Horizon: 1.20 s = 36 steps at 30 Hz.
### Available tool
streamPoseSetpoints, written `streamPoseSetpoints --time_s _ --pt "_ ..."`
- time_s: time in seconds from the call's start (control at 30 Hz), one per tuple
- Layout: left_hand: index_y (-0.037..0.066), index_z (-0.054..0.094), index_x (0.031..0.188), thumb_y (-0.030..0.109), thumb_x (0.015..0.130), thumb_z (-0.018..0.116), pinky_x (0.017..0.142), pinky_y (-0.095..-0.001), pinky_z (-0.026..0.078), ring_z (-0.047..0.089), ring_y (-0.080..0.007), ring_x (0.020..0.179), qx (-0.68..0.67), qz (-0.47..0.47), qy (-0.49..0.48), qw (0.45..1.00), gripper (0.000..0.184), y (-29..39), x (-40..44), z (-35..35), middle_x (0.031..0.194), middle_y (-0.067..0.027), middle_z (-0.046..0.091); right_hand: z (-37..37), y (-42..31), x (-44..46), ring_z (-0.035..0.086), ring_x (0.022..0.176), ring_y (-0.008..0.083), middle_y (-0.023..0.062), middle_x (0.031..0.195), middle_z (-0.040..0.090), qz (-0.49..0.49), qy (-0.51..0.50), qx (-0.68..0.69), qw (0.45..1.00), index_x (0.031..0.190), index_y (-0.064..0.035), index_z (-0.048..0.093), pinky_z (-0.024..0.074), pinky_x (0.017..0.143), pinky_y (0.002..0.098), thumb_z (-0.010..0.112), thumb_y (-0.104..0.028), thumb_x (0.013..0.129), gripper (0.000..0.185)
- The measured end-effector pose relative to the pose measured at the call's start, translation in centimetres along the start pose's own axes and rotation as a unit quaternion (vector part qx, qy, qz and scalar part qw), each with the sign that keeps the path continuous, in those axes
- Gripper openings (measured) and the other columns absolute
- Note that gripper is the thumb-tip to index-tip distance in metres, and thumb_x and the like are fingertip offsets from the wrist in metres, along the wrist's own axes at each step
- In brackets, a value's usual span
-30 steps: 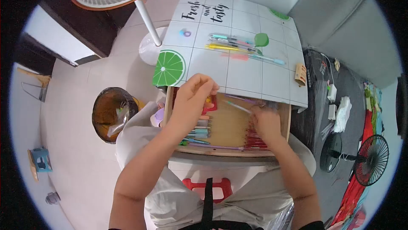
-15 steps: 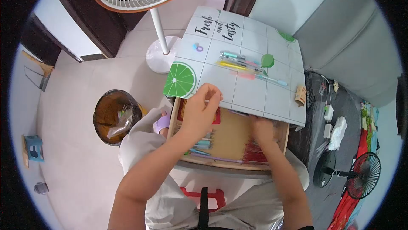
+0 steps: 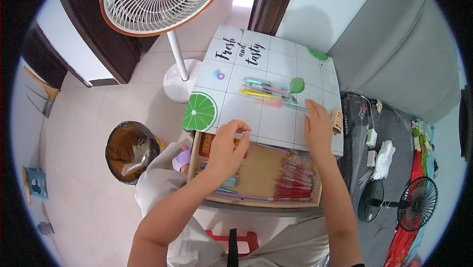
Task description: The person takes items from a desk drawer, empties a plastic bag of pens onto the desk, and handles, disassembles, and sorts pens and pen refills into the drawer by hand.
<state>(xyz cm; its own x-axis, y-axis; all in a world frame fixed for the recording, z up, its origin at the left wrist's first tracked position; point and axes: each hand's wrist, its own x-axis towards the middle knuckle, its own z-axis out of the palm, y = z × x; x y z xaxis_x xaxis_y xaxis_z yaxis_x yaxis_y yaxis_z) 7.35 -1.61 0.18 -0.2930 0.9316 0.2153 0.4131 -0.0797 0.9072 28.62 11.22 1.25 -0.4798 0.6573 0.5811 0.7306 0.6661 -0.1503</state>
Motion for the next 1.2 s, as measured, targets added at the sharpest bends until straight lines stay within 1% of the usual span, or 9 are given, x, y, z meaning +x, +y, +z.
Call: streamPoseSetpoints --time_s 0.07,0.17,0.4,0.47,0.5,0.57,0.6,0.67,1.2 --pt "0.004 0.053 0.096 0.011 0.088 0.051 0.055 -0.0247 0.053 0.054 -0.0144 0.082 0.048 0.067 0.010 0.997 0.011 -0.4 -0.1 0.0 0.086 -0.0054 0.056 1.4 2.9 0.1 0.053 0.092 0.0284 0.0096 0.095 0.058 -0.025 -0.038 -0.108 0.993 0.098 -0.0042 0.059 0.0402 0.085 0.0384 0.052 -0.004 0.076 0.022" --pt "0.005 0.053 0.098 0.012 0.088 0.052 0.054 -0.0238 0.053 0.054 -0.0127 0.078 -0.013 -0.015 -0.028 0.999 0.012 0.6 -0.3 -0.5 0.086 -0.0047 0.056 0.9 3.1 0.1 0.054 0.090 0.0270 0.0092 0.092 0.058 -0.052 -0.102 -0.118 0.986 0.097 -0.0034 0.060 0.0407 0.084 0.0379 0.050 -0.003 0.077 0.022" --pt "0.003 0.052 0.103 0.014 0.090 0.051 0.078 -0.0272 0.049 0.054 -0.0114 0.087 -0.165 -0.081 -0.088 0.979 0.017 1.3 -0.4 -0.5 0.096 -0.0046 0.057 -3.4 -1.2 -0.9 0.057 0.085 0.0229 0.0073 0.086 0.060 0.001 -0.123 -0.063 0.990 0.093 -0.0026 0.062 0.0439 0.077 0.0357 0.060 -0.002 0.072 0.021" --pt "0.002 0.052 0.107 0.016 0.090 0.051 0.084 -0.0293 0.048 0.055 -0.0131 0.093 -0.207 -0.074 -0.096 0.971 0.021 1.7 -0.4 -0.6 0.101 -0.0056 0.058 -5.2 -3.4 -1.5 0.061 0.082 0.0190 0.0083 0.086 0.064 0.261 -0.238 0.354 0.866 0.101 0.0013 0.061 0.0487 0.074 0.0314 0.063 -0.004 0.075 0.026" --pt "0.001 0.050 0.113 0.017 0.090 0.052 0.088 -0.0304 0.046 0.055 -0.0152 0.098 -0.283 -0.109 -0.125 0.945 0.028 2.9 -0.3 -1.0 0.106 -0.0076 0.058 -6.1 -4.6 -2.0 0.061 0.082 0.0190 0.0083 0.086 0.064 0.264 -0.239 0.357 0.863 0.101 0.0013 0.061 0.0487 0.074 0.0314 0.063 -0.004 0.075 0.026" --pt "0.000 0.048 0.119 0.018 0.090 0.053 0.091 -0.0315 0.044 0.054 -0.0174 0.104 -0.352 -0.149 -0.155 0.911 0.034 4.6 -0.3 -1.4 0.112 -0.0095 0.057 -7.5 -6.7 -2.8 0.064 0.081 0.0179 0.0125 0.088 0.066 0.362 -0.275 0.682 0.573 0.108 0.0052 0.057 0.0520 0.073 0.0284 0.061 -0.006 0.082 0.029" --pt "0.000 0.046 0.123 0.019 0.090 0.054 0.092 -0.0320 0.043 0.054 -0.0188 0.106 -0.428 -0.160 -0.170 0.873 0.039 5.2 -0.5 -1.5 0.115 -0.0115 0.056 -8.1 -7.3 -2.9 0.064 0.081 0.0179 0.0125 0.088 0.066 0.367 -0.274 0.685 0.566 0.108 0.0052 0.057 0.0520 0.073 0.0284 0.061 -0.006 0.082 0.029" --pt "0.000 0.043 0.127 0.019 0.090 0.054 0.092 -0.0325 0.043 0.054 -0.0202 0.108 -0.497 -0.180 -0.184 0.829 0.044 6.0 -0.9 -1.8 0.118 -0.0135 0.055 -8.8 -8.2 -3.4 0.065 0.082 0.0206 0.0157 0.090 0.065 0.393 -0.333 0.752 0.412 0.109 0.0061 0.057 0.0533 0.075 0.0303 0.060 -0.006 0.083 0.029" --pt "-0.001 0.048 0.119 0.013 0.086 0.058 0.071 -0.0260 0.054 0.063 -0.0169 0.089 -0.554 -0.252 -0.198 0.768 0.037 4.7 -1.4 -0.9 0.099 -0.0111 0.062 -8.0 -8.9 -5.2 0.066 0.076 0.0236 0.0165 0.088 0.064 0.402 -0.335 0.796 0.306 0.114 0.0079 0.053 0.0550 0.067 0.0312 0.057 -0.012 0.087 0.034"
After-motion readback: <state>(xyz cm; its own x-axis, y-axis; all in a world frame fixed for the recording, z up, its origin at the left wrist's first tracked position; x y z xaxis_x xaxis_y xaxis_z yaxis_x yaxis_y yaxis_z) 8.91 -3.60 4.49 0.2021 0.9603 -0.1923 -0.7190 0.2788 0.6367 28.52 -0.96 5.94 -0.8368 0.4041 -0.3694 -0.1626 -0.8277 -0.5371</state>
